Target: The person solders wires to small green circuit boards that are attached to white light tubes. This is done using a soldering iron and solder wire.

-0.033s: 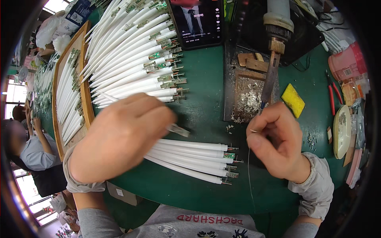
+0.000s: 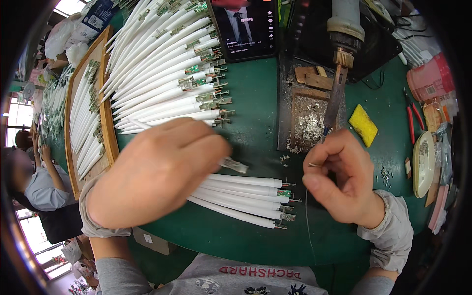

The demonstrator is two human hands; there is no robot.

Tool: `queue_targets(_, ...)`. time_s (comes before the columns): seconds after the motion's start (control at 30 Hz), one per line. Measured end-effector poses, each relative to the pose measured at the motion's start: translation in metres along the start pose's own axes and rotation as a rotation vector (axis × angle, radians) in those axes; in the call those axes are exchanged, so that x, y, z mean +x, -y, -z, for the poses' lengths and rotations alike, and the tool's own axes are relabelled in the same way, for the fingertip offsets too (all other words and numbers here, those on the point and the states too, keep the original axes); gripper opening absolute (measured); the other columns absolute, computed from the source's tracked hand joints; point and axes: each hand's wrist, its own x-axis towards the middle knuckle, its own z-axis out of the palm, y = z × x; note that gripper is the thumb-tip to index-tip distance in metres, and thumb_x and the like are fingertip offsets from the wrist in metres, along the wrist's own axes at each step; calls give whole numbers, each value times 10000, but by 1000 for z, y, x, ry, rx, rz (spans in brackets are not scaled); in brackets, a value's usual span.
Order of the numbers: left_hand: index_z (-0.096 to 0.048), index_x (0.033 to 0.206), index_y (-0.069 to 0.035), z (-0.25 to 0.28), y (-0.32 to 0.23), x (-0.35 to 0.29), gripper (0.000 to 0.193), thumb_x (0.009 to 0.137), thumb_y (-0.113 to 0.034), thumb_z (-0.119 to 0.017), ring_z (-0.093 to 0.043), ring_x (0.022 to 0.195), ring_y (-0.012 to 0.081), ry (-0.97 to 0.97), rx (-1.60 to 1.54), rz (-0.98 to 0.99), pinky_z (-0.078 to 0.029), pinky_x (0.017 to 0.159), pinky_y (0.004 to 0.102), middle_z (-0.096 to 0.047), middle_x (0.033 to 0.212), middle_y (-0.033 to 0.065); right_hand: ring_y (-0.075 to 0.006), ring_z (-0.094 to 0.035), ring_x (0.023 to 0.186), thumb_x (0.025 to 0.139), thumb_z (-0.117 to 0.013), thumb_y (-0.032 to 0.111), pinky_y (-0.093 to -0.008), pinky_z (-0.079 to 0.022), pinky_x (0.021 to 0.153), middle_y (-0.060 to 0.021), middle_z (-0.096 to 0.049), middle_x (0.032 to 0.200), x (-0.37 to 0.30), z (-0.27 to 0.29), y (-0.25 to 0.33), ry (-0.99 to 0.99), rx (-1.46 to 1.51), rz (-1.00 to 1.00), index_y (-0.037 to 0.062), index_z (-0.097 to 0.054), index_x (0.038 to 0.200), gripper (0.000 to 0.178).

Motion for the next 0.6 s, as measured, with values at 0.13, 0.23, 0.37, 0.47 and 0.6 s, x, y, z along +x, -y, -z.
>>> queue_targets(0.13,-599,892,-25,0,-13,16,188,718,-18,-671,-602,770,311,-17,-137,-93,-493,664,380,-599,854,120,-20,-491,560,768,-692,41,-179,-359,438,-18,-582,729,0,-7,9,42,141,-84,6,-575,948,217)
queue_targets(0.23,-601,910,-24,-3,-12,25,220,705,-13,-680,-596,755,304,-42,-222,-150,-487,640,374,-590,853,121,-30,-502,563,776,-691,32,-175,-383,455,-15,-584,727,5,-8,3,66,94,-20,2,-572,993,250)
queue_targets(0.37,-599,913,-25,-11,-15,33,228,702,6,-680,-580,722,285,-55,-355,-100,-481,618,348,-573,840,107,-42,-528,612,787,-684,12,-171,-403,480,-26,-595,773,3,-5,1,65,160,-117,-6,-565,996,241)
queue_targets(0.47,-601,921,-28,-18,-18,36,225,713,7,-681,-575,708,258,-93,-399,-45,-482,617,328,-566,834,96,-54,-558,689,799,-674,-3,-168,-421,503,-45,-603,839,3,-4,0,30,388,-260,-15,-569,982,211)
queue_targets(0.6,-613,942,-13,-24,-8,40,193,767,-24,-691,-579,725,180,-82,-578,-74,-480,639,280,-568,852,77,-66,-574,734,798,-658,-25,-168,-438,510,-61,-603,881,6,-3,3,9,306,-204,-17,-577,964,185)
